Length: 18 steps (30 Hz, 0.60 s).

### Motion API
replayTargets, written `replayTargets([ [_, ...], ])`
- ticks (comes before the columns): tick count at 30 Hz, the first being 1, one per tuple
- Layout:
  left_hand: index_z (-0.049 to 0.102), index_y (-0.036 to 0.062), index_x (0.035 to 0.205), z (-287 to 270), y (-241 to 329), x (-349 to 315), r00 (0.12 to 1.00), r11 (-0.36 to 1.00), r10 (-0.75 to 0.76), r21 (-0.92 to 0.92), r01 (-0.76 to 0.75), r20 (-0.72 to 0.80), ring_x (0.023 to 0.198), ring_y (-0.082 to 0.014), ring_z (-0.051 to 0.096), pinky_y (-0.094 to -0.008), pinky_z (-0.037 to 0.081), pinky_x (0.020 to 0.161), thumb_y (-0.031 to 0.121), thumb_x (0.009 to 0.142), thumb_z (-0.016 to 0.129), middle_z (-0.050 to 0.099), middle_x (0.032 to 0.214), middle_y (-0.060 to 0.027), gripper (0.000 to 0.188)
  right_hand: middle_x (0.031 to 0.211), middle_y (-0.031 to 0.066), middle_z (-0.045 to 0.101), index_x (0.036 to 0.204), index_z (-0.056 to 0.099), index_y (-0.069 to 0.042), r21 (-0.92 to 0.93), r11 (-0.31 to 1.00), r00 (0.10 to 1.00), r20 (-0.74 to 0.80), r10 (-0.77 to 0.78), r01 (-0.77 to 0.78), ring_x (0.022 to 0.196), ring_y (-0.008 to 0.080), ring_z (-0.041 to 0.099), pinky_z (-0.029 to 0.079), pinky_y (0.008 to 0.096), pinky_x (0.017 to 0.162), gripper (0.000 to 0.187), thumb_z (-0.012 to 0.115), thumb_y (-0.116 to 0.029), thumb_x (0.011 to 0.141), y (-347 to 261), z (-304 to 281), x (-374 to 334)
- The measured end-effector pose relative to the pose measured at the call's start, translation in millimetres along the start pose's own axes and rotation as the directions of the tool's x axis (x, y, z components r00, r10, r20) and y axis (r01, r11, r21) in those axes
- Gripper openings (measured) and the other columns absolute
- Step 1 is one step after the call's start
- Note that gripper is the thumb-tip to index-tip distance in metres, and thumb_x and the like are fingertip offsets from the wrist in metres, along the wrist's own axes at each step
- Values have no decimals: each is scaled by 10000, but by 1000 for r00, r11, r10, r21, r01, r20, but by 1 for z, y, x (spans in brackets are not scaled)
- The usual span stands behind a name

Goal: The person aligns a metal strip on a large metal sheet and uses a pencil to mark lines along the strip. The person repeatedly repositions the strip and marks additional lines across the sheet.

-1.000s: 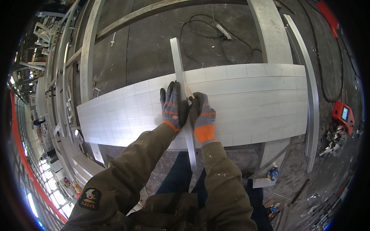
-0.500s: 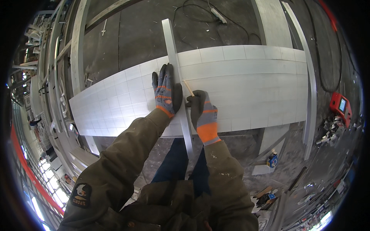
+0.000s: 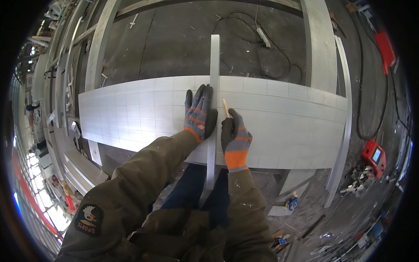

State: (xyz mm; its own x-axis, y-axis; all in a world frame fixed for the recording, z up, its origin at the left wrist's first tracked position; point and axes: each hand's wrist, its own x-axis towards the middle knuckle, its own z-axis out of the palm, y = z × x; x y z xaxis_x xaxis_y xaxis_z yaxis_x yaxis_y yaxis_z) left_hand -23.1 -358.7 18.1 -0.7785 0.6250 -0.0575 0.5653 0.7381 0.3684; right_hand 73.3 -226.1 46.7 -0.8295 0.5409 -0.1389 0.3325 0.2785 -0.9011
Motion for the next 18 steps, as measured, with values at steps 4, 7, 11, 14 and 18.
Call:
replayTargets([
  [4,199,-39,1665,-2,1,0,998,997,-29,67,25,62,1630,-329,188,-584,48,1318,365,1076,436,289,1725,-189,752,997,153,780,1304,695,-34,-140,961,966,-59,-250,240,900,273,769,602,362,816,285,632,-88,1032,6,6,22],
  [7,201,-40,1664,-2,1,1,999,998,-17,64,15,34,1630,-327,188,-581,50,1319,374,1071,445,285,1728,-189,763,1015,180,771,1327,694,-91,-194,948,967,3,-256,251,911,357,763,604,415,810,357,694,-77,971,6,6,31],
  [11,258,-51,1640,0,2,0,999,1000,7,-4,-7,-37,1608,-376,231,-619,106,1301,277,1001,554,344,1677,-235,776,1019,144,764,1363,673,-126,-391,886,968,139,-210,249,942,348,743,591,435,817,435,703,-85,931,2,0,34],
  [14,263,-52,1637,2,0,0,999,1000,16,-7,-16,-52,1605,-379,236,-624,108,1299,278,994,566,349,1673,-236,783,993,117,750,1386,657,-145,-546,790,956,237,-173,279,938,338,728,580,437,811,471,678,-92,918,-2,-4,33],
  [18,231,-53,1650,3,-2,1,999,999,8,-30,-9,-37,1614,-360,219,-607,75,1308,323,1038,499,314,1702,-219,767,934,111,731,1387,657,-140,-612,717,932,328,-152,333,896,326,720,576,440,793,477,646,-93,912,-7,-15,14],
])
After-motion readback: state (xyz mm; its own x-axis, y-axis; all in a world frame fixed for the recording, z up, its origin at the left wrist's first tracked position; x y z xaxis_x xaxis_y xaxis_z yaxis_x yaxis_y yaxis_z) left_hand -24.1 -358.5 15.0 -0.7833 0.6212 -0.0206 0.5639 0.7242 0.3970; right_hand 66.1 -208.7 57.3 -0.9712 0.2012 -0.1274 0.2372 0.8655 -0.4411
